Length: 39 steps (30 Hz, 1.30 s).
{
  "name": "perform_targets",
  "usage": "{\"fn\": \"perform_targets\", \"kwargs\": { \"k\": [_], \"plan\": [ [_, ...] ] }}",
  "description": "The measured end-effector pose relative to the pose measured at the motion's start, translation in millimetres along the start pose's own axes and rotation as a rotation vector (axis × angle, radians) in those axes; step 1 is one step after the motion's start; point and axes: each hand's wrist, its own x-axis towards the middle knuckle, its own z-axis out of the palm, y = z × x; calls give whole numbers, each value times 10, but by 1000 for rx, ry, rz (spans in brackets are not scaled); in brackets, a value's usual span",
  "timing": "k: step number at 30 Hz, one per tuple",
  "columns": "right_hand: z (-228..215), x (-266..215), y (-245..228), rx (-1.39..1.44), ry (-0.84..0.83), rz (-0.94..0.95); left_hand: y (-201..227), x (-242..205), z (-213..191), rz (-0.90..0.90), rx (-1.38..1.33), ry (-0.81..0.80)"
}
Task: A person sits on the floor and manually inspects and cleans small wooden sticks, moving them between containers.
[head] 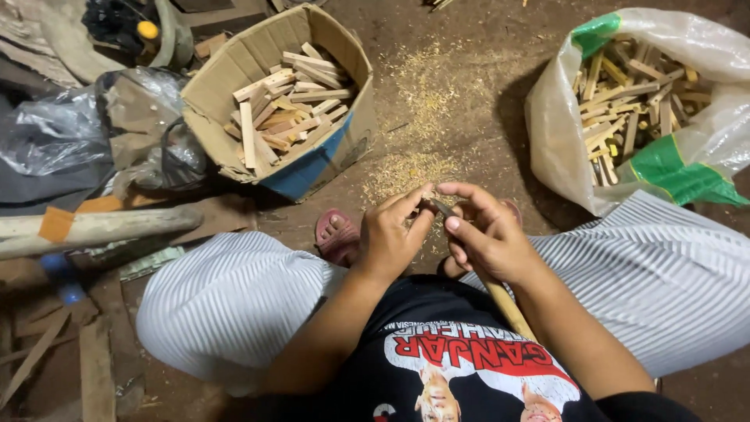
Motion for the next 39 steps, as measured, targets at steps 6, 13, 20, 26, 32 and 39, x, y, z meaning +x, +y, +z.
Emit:
{"fn": "perform_targets", "kwargs": {
  "k": [6,13,20,26,32,39],
  "plan": [
    [-61,33,87,-15,-17,29,-176,-121,83,37,109,-19],
    [-71,46,82,-16,-28,39,-52,-78,29,47,133,-21],
    [-517,167,187,-139,37,49,59,-62,59,96,114,33],
    [-405,134,-10,46,25,42,8,-22,-3,-106,-368,-22],
    [-115,87,63,224,-48,84,-237,-166,230,-356,-774,-33],
    [-31,57,51,225,-71,93,-258,-165,278,-373,-799,39]
  ]
}}
